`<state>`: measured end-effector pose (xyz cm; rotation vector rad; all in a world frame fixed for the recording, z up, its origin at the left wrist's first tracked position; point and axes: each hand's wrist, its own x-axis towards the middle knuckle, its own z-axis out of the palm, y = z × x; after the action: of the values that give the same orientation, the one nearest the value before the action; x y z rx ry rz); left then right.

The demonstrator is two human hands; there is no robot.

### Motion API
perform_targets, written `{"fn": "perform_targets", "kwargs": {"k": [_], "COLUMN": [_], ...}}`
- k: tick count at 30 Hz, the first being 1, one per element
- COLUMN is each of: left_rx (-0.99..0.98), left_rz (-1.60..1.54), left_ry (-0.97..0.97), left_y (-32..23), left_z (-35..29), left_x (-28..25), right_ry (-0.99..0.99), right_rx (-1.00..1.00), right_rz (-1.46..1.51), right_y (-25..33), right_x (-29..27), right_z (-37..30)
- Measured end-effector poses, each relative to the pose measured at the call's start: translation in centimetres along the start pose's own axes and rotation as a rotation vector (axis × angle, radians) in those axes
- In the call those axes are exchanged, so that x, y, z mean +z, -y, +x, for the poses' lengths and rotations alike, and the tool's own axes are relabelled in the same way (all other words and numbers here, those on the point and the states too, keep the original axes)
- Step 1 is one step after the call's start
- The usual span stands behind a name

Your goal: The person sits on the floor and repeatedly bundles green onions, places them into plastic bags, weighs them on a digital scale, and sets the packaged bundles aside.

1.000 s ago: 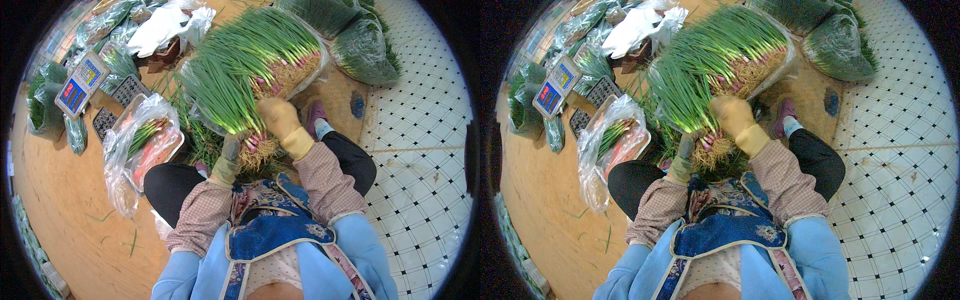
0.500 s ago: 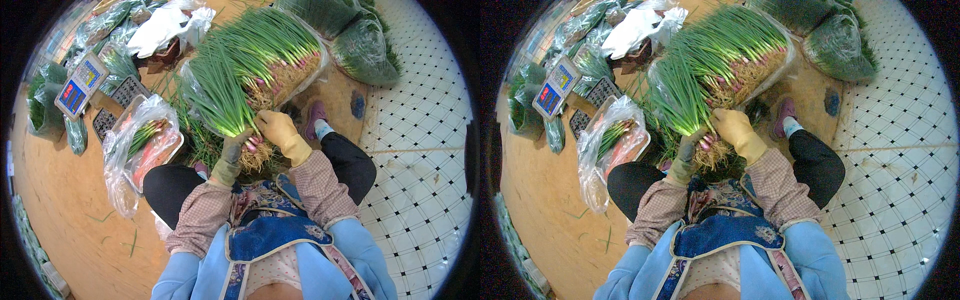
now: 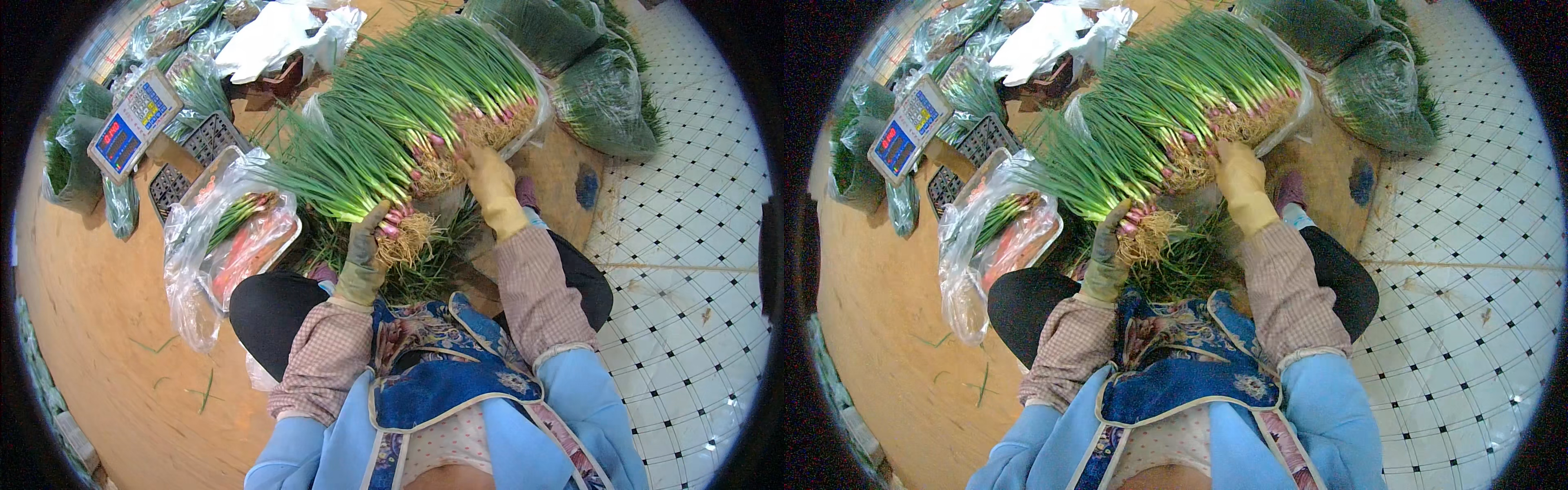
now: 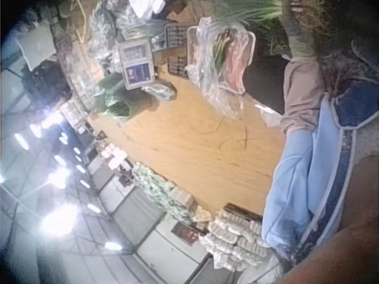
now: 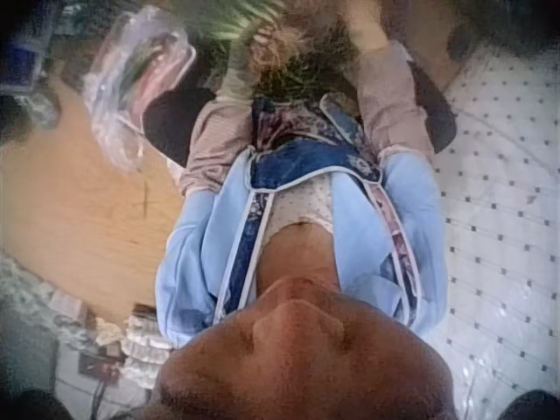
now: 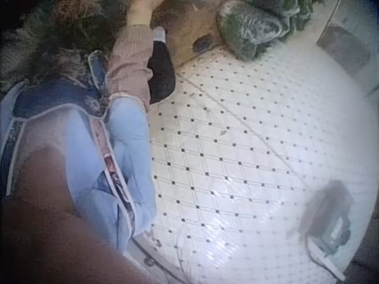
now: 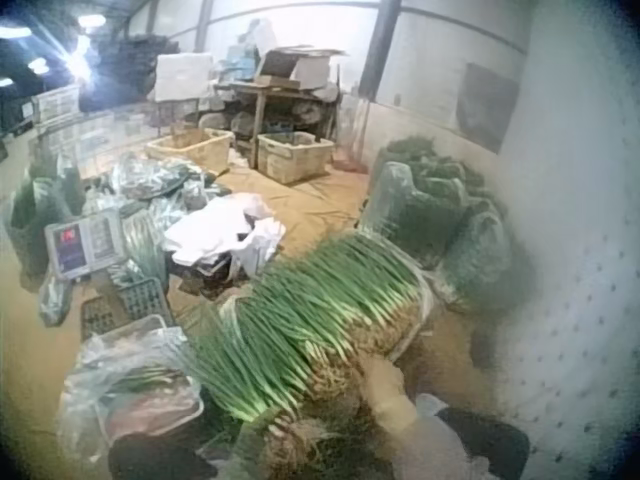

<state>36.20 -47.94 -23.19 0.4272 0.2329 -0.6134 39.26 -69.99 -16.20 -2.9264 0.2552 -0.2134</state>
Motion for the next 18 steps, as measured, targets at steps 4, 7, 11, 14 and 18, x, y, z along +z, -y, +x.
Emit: {"fn": "perform_targets", "kwargs": {"k": [4, 7, 11, 14, 18], "left_rx": [-0.055, 0.024, 0.077, 0.073, 0.108], "left_rz": [0.25, 0.351, 0.403, 0.407, 0.457], "left_ry": [-0.013, -0.091, -0.035, 0.028, 0.045], "left_y": [0.5, 0.1, 1.1, 1.6, 2.0], "left_z": [0.3, -1.1, -0.1, 0.4, 0.8], "left_x": [-0.6, 2.7, 2.0, 1.4, 0.4], "right_ry": [0.021, -0.133, -0.135, -0.007, -0.092], "right_rx": [-0.066, -0.023, 0.187, 0.305, 0.226], "right_rz": [-0.227, -0.072, 0.513, 1.039, 1.176], "right_y": [-0.3, 0.0, -1.0, -1.8, 1.6], "right_x": [1.6, 0.9, -0.2, 0.4, 0.7], "right_z": [2.6, 1.6, 0.0, -1.7, -5.1]}}
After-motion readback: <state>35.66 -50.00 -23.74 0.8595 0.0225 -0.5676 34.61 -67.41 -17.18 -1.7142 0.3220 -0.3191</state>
